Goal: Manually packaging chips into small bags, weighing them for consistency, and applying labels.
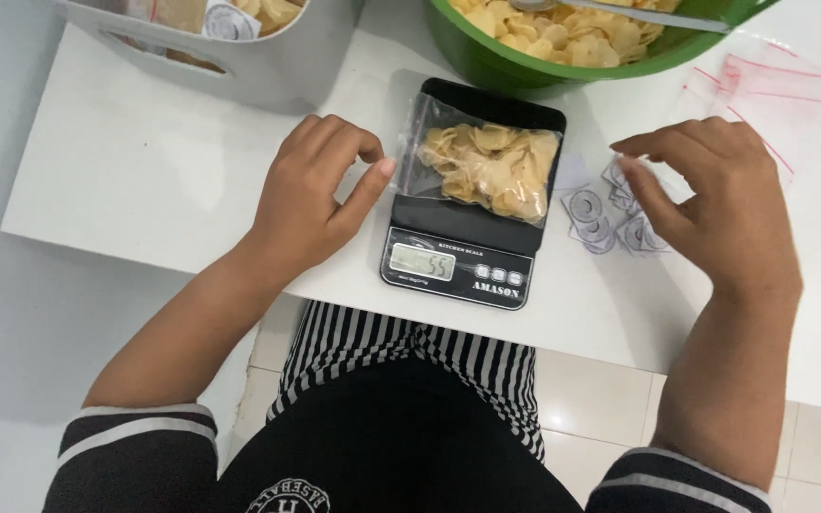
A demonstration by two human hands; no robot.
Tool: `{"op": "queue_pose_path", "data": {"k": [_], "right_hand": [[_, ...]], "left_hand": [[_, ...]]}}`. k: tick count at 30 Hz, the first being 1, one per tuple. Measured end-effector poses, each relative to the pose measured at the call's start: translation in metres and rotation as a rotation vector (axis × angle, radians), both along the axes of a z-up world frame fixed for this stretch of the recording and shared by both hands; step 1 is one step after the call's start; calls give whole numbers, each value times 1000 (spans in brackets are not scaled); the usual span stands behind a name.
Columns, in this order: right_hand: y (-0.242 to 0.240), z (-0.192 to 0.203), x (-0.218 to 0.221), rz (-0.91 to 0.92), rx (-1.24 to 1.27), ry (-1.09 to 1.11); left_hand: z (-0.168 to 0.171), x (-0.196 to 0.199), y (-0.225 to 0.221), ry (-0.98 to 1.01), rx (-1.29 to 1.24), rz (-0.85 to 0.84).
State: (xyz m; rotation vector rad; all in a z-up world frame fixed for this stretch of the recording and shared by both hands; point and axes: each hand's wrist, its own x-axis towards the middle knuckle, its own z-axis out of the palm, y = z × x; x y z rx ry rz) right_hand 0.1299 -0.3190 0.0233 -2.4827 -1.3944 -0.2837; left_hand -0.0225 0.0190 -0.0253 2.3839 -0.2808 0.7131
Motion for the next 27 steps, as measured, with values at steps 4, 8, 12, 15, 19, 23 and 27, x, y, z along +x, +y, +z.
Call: {"op": "queue_pose_path", "data": {"k": [4,8,12,15,19,23,27], "right_hand": [[0,7,1,44,-22,134],[8,-7,5,26,-124,330],[12,-18,7,-157,-172,600],[19,-13,-2,-259,-131,597],[19,-14,3,-239,-118,572],[11,-20,8,-227,-92,679],[15,-5,0,-300,-40,745]], "left_hand": [[0,3,-1,36,-57,-78],[-2,5,-4,178,-154,-42],[-4,13,-3,160,-253,-49],[4,20,-5,72,-307,-18],[28,26,-13,-26,-407,-63],[41,30,-21,15,-566,-190],[46,38,-23,-2,-667,-328]]}}
